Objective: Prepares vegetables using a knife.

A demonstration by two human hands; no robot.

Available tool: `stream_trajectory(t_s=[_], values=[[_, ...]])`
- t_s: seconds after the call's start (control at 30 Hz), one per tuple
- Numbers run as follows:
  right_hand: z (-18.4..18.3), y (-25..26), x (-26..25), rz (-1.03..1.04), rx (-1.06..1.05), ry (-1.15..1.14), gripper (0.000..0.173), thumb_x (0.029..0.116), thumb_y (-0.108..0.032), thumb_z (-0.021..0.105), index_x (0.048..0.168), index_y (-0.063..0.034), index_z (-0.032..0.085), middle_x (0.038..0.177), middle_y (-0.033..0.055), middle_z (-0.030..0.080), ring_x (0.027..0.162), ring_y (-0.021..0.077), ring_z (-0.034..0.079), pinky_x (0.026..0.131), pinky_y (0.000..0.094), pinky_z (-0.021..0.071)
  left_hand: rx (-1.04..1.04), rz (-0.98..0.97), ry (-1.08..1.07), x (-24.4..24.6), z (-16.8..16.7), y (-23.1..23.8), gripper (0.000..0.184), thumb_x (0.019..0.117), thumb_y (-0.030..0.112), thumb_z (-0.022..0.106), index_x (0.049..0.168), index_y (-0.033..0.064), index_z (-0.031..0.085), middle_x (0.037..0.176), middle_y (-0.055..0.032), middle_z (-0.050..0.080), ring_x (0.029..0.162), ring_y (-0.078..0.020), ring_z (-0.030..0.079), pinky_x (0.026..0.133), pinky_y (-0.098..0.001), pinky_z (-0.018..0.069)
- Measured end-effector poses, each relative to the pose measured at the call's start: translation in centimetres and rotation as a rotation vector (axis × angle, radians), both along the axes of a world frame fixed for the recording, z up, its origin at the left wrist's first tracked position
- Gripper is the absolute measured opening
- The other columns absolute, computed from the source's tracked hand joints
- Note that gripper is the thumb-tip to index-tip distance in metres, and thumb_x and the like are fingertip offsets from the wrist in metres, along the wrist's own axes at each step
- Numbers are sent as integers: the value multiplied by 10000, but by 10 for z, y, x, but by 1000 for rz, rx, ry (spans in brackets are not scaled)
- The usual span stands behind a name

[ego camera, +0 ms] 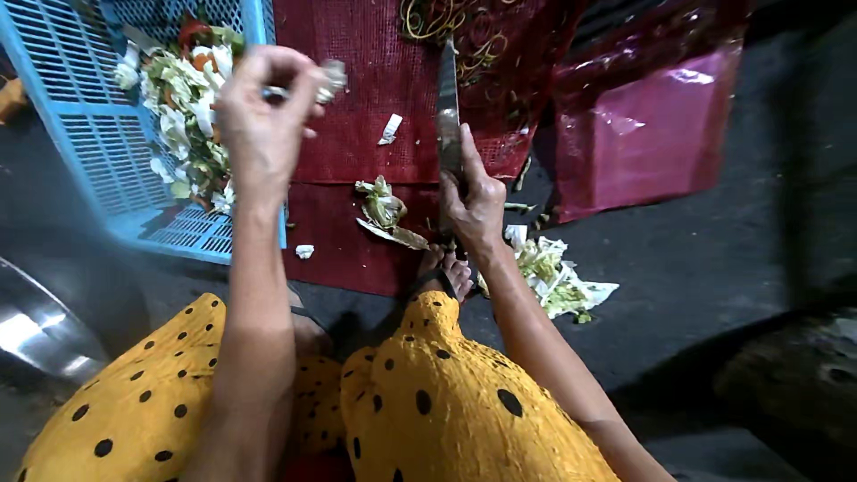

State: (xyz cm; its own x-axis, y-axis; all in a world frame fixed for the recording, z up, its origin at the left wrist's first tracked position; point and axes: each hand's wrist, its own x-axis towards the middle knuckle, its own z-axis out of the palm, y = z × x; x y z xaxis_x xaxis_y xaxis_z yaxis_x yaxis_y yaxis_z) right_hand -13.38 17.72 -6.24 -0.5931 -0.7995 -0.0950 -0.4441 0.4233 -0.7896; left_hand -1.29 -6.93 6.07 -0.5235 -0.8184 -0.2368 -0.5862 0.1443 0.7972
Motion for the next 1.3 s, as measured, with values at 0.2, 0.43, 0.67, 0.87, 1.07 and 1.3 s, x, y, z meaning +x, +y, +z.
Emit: stream_trajectory(t_s=[0.2, 0.43, 0.67, 0.87, 1.07, 1.3], values=[[0, -31, 4, 75, 142, 250, 555, 1054, -197, 477, 1598, -129, 384, 837, 175, 742, 556, 387, 652, 500, 571, 481, -255, 191, -749, 64, 26, -52, 599, 1046, 432, 528, 1534, 89, 478, 1588, -253, 382, 1409, -397, 459, 1125, -586, 387], [4, -91, -19, 202, 145, 400, 471, 1025, -132, 513, 1495, -154, 540, 1354, 280, 586, 1159, 501, 586, 767, 594, 507, -154, -133, -457, 26, -13, 55, 321, 1019, 106, 502, 1290, 49, 663, 1307, -193, 638, 1173, -285, 643, 988, -438, 529], [-9, -103, -13, 617, 243, 398, 404, 1009, 11, 483, 1392, -53, 596, 1311, 273, 591, 1099, 509, 627, 712, 622, 535, -62, -380, -469, 63, -101, 136, 342, 939, 48, 641, 1258, 144, 717, 1354, -188, 614, 1088, -408, 670, 805, -577, 568], [41, -121, -25, 380, 242, -99, 275, 983, -153, 603, 1192, -3, 699, 1128, 192, 690, 946, 322, 683, 841, 518, 551, 445, 318, -112, 84, -92, 104, 271, 1036, 163, 596, 1269, 30, 640, 1082, -119, 691, 796, -148, 657, 699, -323, 557], [126, -161, -10, 304, -154, -985, 111, 1029, -66, 558, 1047, 3, 642, 964, 91, 732, 856, 198, 747, 714, 357, 648, 865, 510, 129, 90, -82, 108, 265, 1053, 250, 558, 1278, 129, 628, 1048, -44, 683, 908, -160, 667, 728, -350, 568], [31, -23, 44, 396, 381, 38, 339, 998, -322, 636, 1199, -51, 671, 1132, 201, 678, 996, 388, 687, 767, 610, 567, 834, 605, 11, 109, -87, 109, 380, 1112, 308, 443, 1427, 106, 504, 1086, -102, 715, 863, -186, 685, 725, -357, 548]])
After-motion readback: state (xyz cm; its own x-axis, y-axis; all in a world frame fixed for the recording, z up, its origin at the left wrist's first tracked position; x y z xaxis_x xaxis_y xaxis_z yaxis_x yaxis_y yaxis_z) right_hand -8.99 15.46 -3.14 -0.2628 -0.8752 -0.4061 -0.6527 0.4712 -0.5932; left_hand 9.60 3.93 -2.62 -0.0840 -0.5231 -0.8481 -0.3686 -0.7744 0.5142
